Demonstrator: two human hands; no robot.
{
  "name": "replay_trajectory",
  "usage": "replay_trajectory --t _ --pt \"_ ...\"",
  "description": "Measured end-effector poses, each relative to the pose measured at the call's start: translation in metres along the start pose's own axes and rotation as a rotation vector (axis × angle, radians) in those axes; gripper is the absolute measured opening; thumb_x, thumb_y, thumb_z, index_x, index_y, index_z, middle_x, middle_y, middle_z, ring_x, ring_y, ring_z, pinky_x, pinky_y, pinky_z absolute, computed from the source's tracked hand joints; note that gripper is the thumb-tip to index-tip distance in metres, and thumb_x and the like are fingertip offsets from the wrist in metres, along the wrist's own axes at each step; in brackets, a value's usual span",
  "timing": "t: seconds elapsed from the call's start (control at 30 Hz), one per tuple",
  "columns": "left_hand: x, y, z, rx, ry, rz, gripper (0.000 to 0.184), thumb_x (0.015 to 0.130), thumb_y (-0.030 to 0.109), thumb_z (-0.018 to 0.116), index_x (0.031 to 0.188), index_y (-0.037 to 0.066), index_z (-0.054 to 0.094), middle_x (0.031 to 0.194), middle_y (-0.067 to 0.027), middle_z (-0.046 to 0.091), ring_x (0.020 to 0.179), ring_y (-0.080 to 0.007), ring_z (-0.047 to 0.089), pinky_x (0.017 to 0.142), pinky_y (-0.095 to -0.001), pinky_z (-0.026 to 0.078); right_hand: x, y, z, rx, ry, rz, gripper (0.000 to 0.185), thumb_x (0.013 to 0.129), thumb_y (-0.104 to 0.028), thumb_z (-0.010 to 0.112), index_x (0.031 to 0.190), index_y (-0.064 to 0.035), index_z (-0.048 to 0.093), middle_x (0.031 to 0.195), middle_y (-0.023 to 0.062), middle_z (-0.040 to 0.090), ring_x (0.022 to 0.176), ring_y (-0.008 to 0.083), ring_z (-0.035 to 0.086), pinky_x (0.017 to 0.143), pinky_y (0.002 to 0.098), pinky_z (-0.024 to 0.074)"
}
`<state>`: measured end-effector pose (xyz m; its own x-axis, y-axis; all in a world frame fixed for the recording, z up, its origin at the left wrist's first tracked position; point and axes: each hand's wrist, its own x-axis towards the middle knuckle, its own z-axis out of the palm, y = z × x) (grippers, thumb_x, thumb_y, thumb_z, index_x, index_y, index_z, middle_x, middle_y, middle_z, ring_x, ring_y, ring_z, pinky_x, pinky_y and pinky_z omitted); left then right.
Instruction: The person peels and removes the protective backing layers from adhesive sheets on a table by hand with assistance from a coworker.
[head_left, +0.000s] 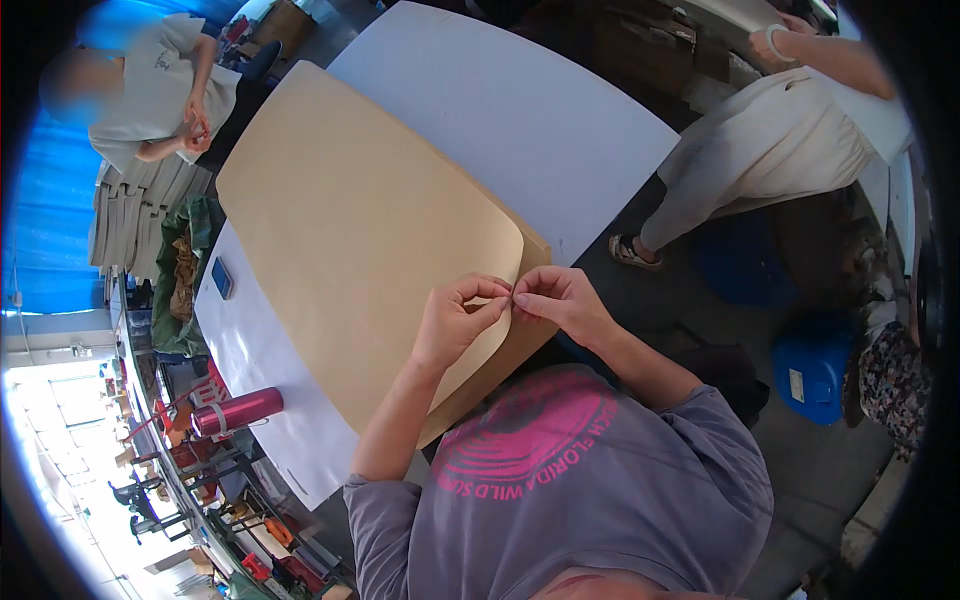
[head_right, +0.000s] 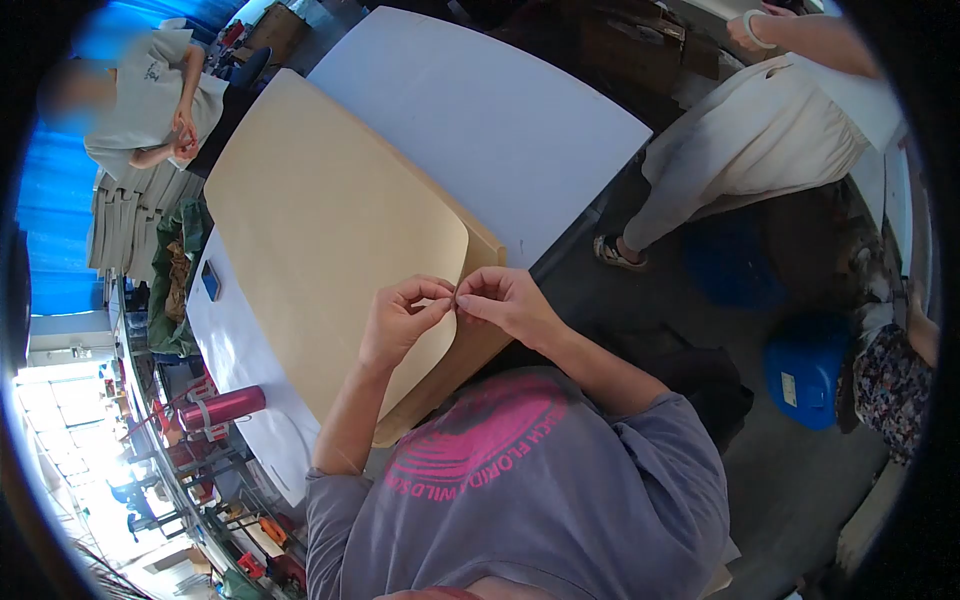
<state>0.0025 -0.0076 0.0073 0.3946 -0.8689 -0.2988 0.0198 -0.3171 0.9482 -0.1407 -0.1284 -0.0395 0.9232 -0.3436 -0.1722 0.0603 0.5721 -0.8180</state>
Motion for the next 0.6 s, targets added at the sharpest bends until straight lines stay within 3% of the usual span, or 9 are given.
replay_trajectory --t 0.23,0.43,0.53,0.6 --pt "0.004 -0.009 0.003 0.097 -0.034 0.069 0.006 0.085 0.005 0.061 0.086 -0.001 0.063 0.102 -0.0053 0.057 0.089 -0.0108 0.056 0.077 -0.0255 0.049 -0.007 -0.005 0.001 -0.097 0.054 0.016 0.014 0.087 -0.012 0.063 0.093 0.0009 0.062 0.08 0.0003 0.062 0.07 0.0069 0.057 0.064 0.0209 0.0461" --pt "0.003 -0.011 0.016 0.184 -0.004 0.117 0.008 0.085 0.007 0.06 0.087 -0.001 0.062 0.104 -0.007 0.056 0.091 -0.0124 0.055 0.076 -0.0269 0.048 -0.02 -0.02 0.011 -0.64 0.239 -0.073 0.015 0.084 -0.01 0.065 0.091 0.0031 0.064 0.074 0.0016 0.063 0.067 0.004 0.056 0.06 0.0203 0.0445" --pt "0.001 -0.007 0.019 0.218 -0.012 0.162 0.008 0.084 0.007 0.061 0.087 0.0 0.063 0.103 -0.0073 0.055 0.09 -0.0134 0.055 0.075 -0.0262 0.047 -0.023 -0.02 0.013 -0.682 0.263 -0.107 0.014 0.083 -0.01 0.065 0.089 0.0028 0.065 0.07 0.001 0.063 0.064 0.0034 0.054 0.057 0.0209 0.044" --pt "0.001 -0.009 0.02 0.242 0.008 0.182 0.008 0.083 0.008 0.062 0.086 0.001 0.063 0.103 -0.0076 0.055 0.09 -0.0144 0.055 0.076 -0.0264 0.047 -0.022 -0.019 0.011 -0.7 0.258 -0.073 0.015 0.083 -0.011 0.065 0.09 0.0031 0.064 0.074 0.0063 0.065 0.066 0.0072 0.059 0.06 0.0229 0.0472"
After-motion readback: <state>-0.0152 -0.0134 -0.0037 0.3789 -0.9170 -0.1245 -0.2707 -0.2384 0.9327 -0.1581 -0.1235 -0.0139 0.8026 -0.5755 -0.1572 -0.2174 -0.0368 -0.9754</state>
